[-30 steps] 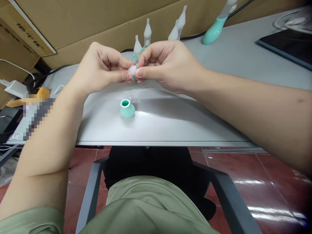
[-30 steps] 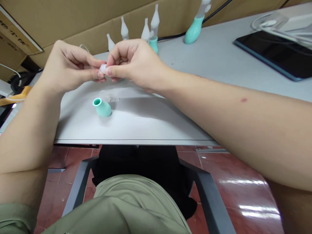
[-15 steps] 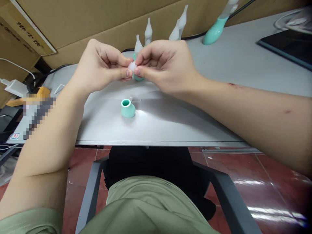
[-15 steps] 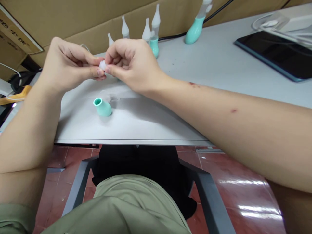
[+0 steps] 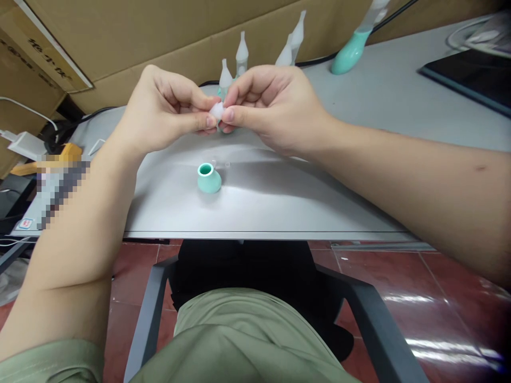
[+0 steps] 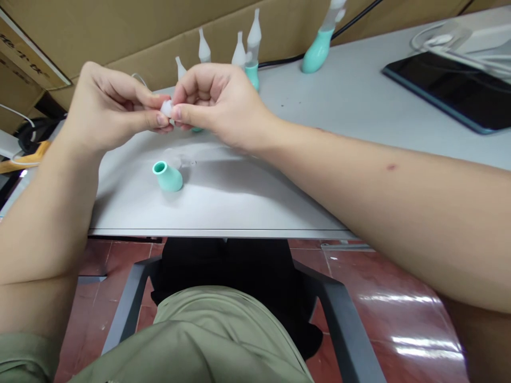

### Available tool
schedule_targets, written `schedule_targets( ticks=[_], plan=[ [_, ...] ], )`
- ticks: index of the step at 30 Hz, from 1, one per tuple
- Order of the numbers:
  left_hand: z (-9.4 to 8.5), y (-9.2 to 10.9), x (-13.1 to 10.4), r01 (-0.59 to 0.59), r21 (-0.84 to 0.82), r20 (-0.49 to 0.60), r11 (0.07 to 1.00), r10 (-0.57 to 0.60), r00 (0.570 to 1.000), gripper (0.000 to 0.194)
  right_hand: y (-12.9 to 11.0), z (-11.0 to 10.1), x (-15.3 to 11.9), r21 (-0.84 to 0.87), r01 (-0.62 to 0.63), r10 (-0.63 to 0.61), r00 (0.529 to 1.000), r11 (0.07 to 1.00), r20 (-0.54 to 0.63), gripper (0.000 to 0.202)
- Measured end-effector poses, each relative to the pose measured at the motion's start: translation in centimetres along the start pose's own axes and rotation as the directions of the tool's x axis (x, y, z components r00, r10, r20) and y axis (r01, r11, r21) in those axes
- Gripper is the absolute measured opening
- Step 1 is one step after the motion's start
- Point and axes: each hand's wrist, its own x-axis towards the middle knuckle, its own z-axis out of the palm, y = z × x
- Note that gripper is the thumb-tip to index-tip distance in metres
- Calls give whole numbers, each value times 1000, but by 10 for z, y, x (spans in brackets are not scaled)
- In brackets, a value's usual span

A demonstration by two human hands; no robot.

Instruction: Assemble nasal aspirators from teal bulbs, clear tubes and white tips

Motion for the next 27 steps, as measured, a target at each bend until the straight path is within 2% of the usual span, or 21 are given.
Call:
schedule_targets(
  ticks=[2, 6, 10, 13, 16, 20, 23, 25, 27],
  plan=[
    [0, 3, -2, -14, 17, -20, 1000, 14, 1000, 45, -1, 0, -2, 23, -44, 43, 999, 999, 17, 44],
    [-1, 9, -4, -67, 75, -34, 995, 69, 997, 56, 0, -2, -2, 72, -105, 105, 994, 992, 5, 48],
    [-1, 12, -5, -119, 113, -72, 986, 128, 989, 44, 1, -3, -2, 118, -206, 205, 979, 971, 19, 47],
    [0, 14, -6, -122, 108, -57, 987, 129, 990, 36, -1, -2, -3, 120, -232, 231, 973, 965, 24, 43],
    [1, 11, -6, -91, 91, -33, 992, 94, 995, 35, 1, 0, -2, 135, -239, 240, 971, 962, 9, 48],
    [-1, 6, -5, -58, 41, -24, 997, 60, 998, 44, 5, 2, -2, 183, -219, 225, 974, 958, -11, 56],
    [-3, 9, -6, -33, 70, -19, 997, 35, 999, 61, 4, 2, -4, 198, -219, 229, 973, 955, -28, 56],
    [-4, 14, -7, -5, 134, -17, 991, 8, 1000, 72, -1, 3, -6, 207, -233, 246, 968, 950, -43, 51],
    [-4, 21, -9, 3, 187, -31, 982, 2, 1000, 74, -8, 4, -8, 207, -270, 288, 956, 940, -60, 38]
  ],
)
